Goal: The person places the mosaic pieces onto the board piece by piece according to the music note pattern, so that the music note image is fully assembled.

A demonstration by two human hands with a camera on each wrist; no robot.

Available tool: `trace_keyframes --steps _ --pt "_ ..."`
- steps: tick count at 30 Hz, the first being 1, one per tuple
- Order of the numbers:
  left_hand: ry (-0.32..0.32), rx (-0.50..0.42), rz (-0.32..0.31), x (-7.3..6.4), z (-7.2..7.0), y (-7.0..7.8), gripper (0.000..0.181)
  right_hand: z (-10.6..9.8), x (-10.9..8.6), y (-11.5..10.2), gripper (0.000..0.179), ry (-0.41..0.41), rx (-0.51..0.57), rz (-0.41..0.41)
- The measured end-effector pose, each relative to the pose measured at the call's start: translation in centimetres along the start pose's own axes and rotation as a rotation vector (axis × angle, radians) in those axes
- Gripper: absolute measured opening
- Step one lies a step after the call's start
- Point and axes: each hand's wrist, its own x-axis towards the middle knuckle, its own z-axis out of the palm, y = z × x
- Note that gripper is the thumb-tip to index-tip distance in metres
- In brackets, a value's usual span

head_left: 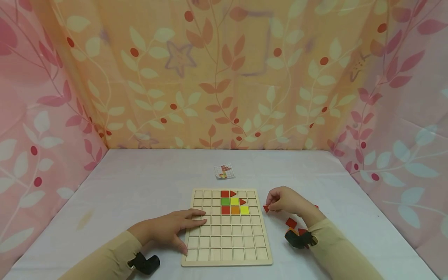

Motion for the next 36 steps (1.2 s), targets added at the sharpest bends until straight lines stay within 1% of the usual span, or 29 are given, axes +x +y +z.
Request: trace_keyframes --steps 7,13,22,25,29,36 --pt "0.0 -0.002 -0.005 -0.1 0.0 0.0 0.089 2.3 1.3 -1.6 0.008 0.054 -0.01 0.074" --pt "-0.007 -0.003 -0.017 0.0 0.0 -0.1 0.089 3.2 1.6 -2.2 0.012 0.065 -0.044 0.096" --pt "-0.01 -0.013 -0.025 0.1 0.1 -0.1 0.088 3.5 2.0 -2.2 0.013 0.082 -0.077 0.095" --pt "-0.01 -0.012 -0.025 0.0 0.1 -0.1 0.088 3.6 2.1 -2.2 0.013 0.064 -0.074 0.081" --pt "-0.005 -0.006 -0.01 -0.1 0.0 -0.1 0.089 3.6 2.2 -2.3 0.011 0.03 -0.071 0.062" --pt "-0.005 -0.006 -0.007 -0.1 0.1 -0.1 0.088 3.3 2.0 -2.6 0.008 0.018 -0.092 0.079"
